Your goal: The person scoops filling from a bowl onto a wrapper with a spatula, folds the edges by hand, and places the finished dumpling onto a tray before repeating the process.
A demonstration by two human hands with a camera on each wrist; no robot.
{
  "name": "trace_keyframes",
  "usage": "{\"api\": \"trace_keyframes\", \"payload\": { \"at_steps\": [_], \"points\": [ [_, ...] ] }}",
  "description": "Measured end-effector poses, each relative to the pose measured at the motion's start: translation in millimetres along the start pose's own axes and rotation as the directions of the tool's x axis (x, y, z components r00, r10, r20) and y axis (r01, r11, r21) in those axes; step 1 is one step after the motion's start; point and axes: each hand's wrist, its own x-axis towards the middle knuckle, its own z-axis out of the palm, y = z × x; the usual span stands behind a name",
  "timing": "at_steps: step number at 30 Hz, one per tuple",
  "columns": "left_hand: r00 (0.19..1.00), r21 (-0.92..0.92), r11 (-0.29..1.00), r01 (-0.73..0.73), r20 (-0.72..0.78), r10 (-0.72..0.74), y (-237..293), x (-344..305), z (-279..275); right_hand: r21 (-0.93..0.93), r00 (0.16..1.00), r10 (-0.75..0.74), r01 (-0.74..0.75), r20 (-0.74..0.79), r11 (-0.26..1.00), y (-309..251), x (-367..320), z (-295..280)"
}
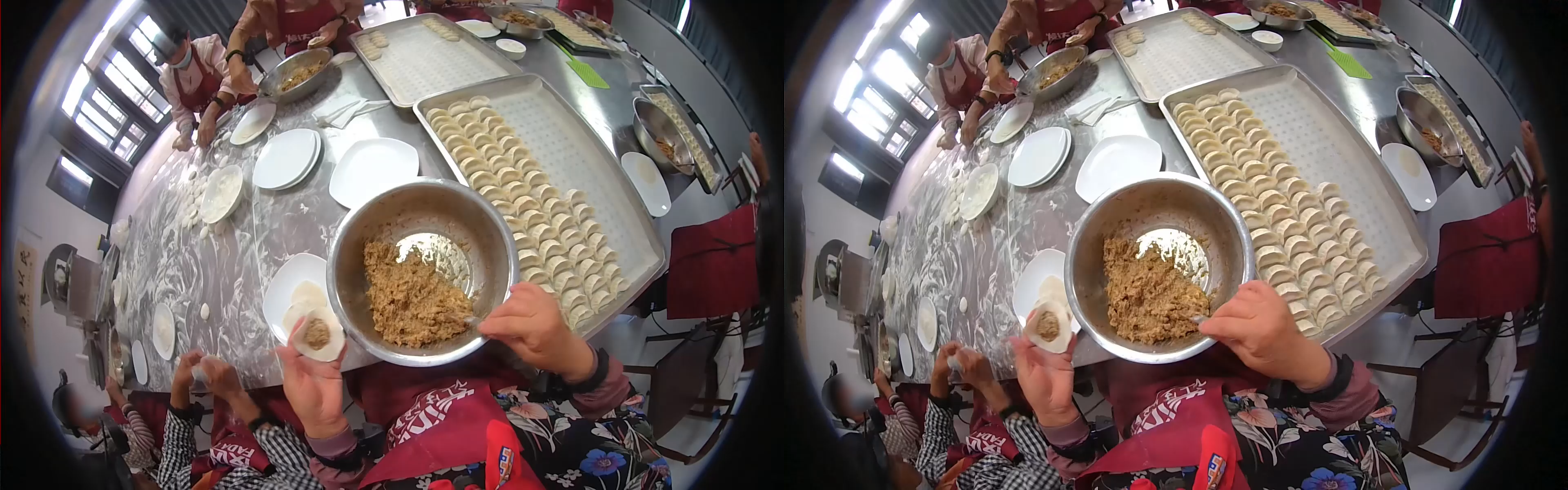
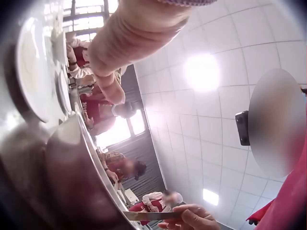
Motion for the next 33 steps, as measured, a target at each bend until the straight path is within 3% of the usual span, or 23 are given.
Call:
{"api": "trace_keyframes", "payload": {
  "at_steps": [2,5,6,7,9,11,13,14,16,20,24,26,29,33],
  "points": [
    [0.993,0.052,0.992,0.117,-0.01,-0.117,-7,-2,15,-0.275,0.986,-0.125,0.152,0.114,0.949,-2,-1,9],
    [0.957,0.054,0.969,0.24,0.155,-0.245,-24,3,32,-0.354,0.964,-0.128,0.207,0.232,0.912,-6,1,13],
    [0.938,0.059,0.953,0.296,0.17,-0.302,-25,2,41,-0.311,0.937,-0.086,0.197,0.338,0.93,-13,2,7],
    [0.915,0.061,0.935,0.349,0.193,-0.354,-29,3,49,-0.31,0.934,-0.093,0.207,0.344,0.928,-18,4,2],
    [0.867,0.078,0.902,0.424,0.254,-0.429,-38,2,56,-0.124,0.957,-0.111,0.148,0.267,0.981,-25,5,-9],
    [0.811,0.096,0.87,0.484,0.324,-0.487,-44,0,64,-0.143,0.991,-0.089,0.103,0.098,0.984,-25,10,-18],
    [0.783,0.054,0.846,0.53,0.353,-0.512,-52,-1,69,-0.282,0.987,-0.131,0.1,-0.094,0.954,-18,11,-12],
    [0.766,0.011,0.827,0.562,0.371,-0.526,-55,-3,71,-0.287,0.988,-0.124,0.092,-0.097,0.953,-19,13,-8],
    [0.76,-0.002,0.817,0.576,0.368,-0.535,-60,-6,73,-0.378,0.928,-0.339,0.261,-0.155,0.888,-20,17,1],
    [0.759,0.046,0.812,0.582,0.329,-0.562,-65,-9,75,-0.28,0.9,-0.419,0.374,-0.12,0.884,-11,16,15],
    [0.722,0.111,0.785,0.609,0.331,-0.607,-65,-11,78,-0.16,0.936,-0.31,0.284,-0.166,0.945,-19,27,15],
    [0.791,0.305,0.832,0.463,0.281,-0.543,-66,-17,84,0.096,0.977,-0.105,0.124,-0.188,0.988,-16,30,16],
    [0.839,0.36,0.857,0.368,0.268,-0.473,-71,-24,87,0.213,0.981,0.001,0.042,-0.195,0.976,-15,31,20],
    [0.852,0.409,0.84,0.356,0.228,-0.472,-74,-23,83,0.251,0.976,0.025,0.031,-0.217,0.968,-16,30,24]
  ]
}}
